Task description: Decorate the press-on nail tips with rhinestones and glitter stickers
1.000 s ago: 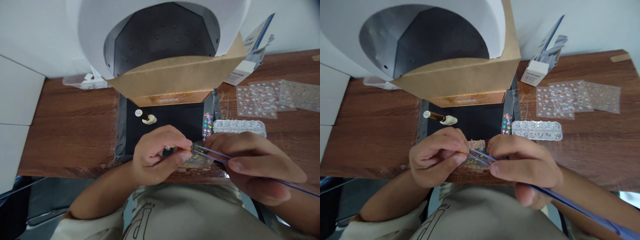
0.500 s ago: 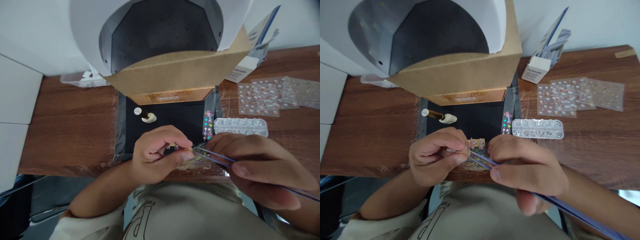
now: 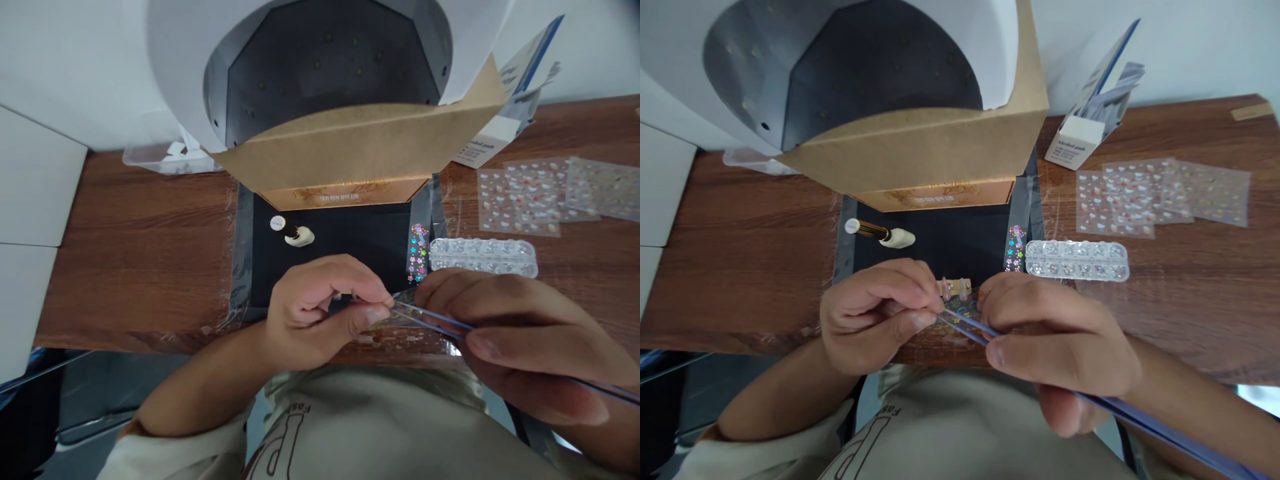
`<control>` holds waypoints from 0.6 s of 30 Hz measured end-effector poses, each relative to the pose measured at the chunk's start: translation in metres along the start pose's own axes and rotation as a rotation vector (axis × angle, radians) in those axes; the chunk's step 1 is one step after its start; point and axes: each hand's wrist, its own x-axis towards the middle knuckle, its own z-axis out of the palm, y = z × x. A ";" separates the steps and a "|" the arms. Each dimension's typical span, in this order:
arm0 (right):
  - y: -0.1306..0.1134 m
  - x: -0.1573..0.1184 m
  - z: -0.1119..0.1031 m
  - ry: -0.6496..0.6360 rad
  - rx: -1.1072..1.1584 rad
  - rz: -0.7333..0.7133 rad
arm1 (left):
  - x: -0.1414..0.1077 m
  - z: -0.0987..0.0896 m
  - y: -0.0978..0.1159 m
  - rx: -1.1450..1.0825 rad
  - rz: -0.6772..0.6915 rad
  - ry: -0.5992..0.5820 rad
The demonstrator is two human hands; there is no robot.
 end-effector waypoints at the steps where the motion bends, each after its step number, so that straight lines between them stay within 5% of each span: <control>1: 0.002 -0.001 0.001 0.009 -0.003 -0.030 | 0.000 0.000 0.000 -0.005 0.002 0.000; 18: 0.005 0.003 -0.004 -0.041 0.094 -0.046 | 0.002 -0.001 0.000 -0.046 0.045 -0.041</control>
